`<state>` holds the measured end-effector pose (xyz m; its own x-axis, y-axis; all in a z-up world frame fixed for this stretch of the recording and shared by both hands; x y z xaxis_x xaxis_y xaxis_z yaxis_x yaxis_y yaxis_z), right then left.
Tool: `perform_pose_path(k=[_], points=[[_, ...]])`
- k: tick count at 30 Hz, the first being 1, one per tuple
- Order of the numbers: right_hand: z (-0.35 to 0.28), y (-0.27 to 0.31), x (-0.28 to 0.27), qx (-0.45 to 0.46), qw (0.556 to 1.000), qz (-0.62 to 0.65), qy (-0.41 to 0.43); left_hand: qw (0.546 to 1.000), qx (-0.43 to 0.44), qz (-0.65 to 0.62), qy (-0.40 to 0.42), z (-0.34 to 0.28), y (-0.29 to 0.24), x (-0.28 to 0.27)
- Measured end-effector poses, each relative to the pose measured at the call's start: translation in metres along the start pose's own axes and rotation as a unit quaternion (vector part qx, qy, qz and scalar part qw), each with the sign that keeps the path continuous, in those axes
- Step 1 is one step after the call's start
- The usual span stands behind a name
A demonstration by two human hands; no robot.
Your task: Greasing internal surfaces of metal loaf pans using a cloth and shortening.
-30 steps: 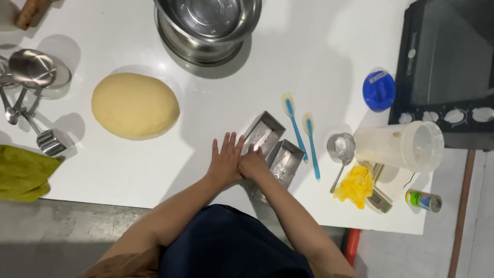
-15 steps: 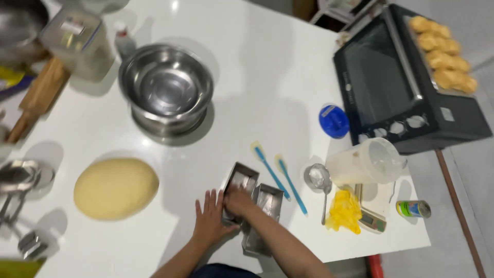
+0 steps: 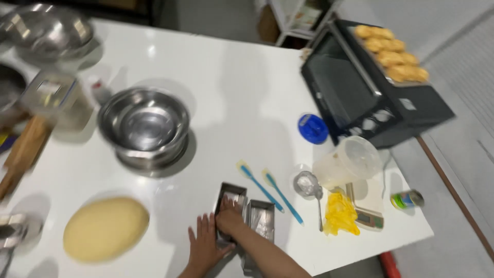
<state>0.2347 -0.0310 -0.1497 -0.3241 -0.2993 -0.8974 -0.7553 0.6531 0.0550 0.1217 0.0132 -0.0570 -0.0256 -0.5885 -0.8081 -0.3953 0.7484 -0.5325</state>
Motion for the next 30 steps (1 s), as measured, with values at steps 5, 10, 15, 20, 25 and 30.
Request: perform_pose_path(k=[5,10,15,20,25,30], points=[[-0.066,0.039,0.007,-0.115,0.985,0.027,0.128,0.996,0.023,-0.020,-0.089,-0.018,0.005,-0.004],[-0.079,0.042,-0.015,-0.043,0.972,-0.092,0.212,0.998,0.027,-0.006,-0.062,-0.019,-0.007,-0.015],[-0.040,0.027,-0.032,0.010,0.971,-0.127,0.204,1.000,0.001,0.007,-0.020,-0.023,-0.008,-0.017],[0.011,-0.024,0.002,0.044,0.996,-0.009,0.072,0.999,0.010,-0.012,-0.049,-0.020,-0.008,-0.024],[-0.030,0.012,-0.030,-0.004,0.989,0.095,0.110,0.998,0.009,0.023,-0.050,-0.020,-0.011,-0.023],[-0.048,0.002,-0.029,0.043,0.974,0.145,0.166,0.997,-0.030,-0.032,0.059,0.028,0.013,-0.018]])
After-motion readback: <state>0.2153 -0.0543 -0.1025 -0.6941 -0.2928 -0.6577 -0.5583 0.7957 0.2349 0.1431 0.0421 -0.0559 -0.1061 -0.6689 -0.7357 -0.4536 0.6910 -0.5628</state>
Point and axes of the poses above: each hand's wrist, its own z-axis towards the middle knuckle, its own x-axis out of the palm, y = z × x, the point moved 10 cm from there along z, towards the middle knuckle, and after that the axes turned 1 degree about -x, right-handed, at the moved point
